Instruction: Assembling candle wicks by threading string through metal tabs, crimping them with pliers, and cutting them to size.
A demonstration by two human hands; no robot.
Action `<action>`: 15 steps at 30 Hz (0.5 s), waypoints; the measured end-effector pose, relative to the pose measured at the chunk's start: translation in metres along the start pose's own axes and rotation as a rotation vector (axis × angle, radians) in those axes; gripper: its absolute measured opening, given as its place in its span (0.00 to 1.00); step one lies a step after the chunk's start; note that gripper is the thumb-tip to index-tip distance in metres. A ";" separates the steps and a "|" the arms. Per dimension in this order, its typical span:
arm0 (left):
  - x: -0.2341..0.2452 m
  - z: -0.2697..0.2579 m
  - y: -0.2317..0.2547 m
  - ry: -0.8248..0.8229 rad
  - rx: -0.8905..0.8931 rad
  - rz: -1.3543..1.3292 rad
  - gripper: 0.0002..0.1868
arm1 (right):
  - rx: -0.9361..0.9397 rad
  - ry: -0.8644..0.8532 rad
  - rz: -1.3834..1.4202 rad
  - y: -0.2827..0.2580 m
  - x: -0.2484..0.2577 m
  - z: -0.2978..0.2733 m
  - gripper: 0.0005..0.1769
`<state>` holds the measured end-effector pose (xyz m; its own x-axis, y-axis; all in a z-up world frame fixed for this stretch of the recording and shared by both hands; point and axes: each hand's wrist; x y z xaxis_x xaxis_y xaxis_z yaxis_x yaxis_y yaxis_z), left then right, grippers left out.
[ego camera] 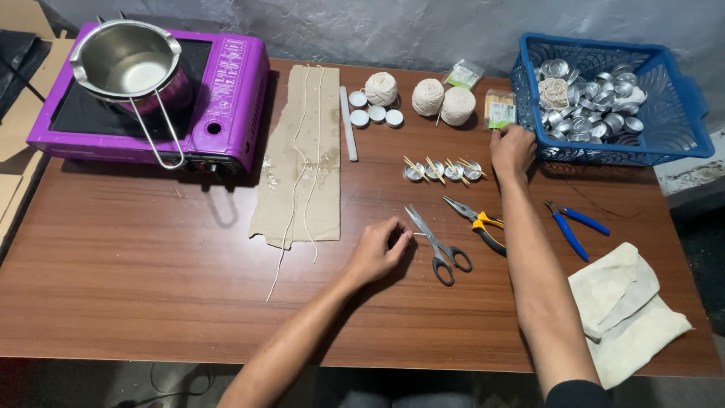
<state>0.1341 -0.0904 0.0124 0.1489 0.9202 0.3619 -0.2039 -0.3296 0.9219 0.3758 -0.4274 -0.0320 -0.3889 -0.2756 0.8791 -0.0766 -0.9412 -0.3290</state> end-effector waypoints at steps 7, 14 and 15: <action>0.001 -0.001 0.002 -0.002 0.010 -0.005 0.03 | -0.030 -0.039 -0.026 -0.016 0.017 -0.003 0.10; 0.000 -0.001 0.001 -0.002 0.003 -0.003 0.02 | -0.006 -0.056 -0.044 -0.025 0.024 -0.006 0.12; 0.000 -0.001 0.001 0.002 0.001 0.000 0.02 | -0.007 -0.062 -0.054 -0.026 0.026 -0.007 0.12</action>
<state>0.1330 -0.0902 0.0132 0.1474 0.9207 0.3615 -0.2028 -0.3295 0.9221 0.3609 -0.4083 -0.0033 -0.3265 -0.2361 0.9152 -0.1024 -0.9538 -0.2826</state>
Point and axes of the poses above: each hand's wrist, its own z-axis towards the middle knuckle, its own x-axis out of the back of the hand, y = z × x, and after that the axes turned 15 degrees about x, right-handed
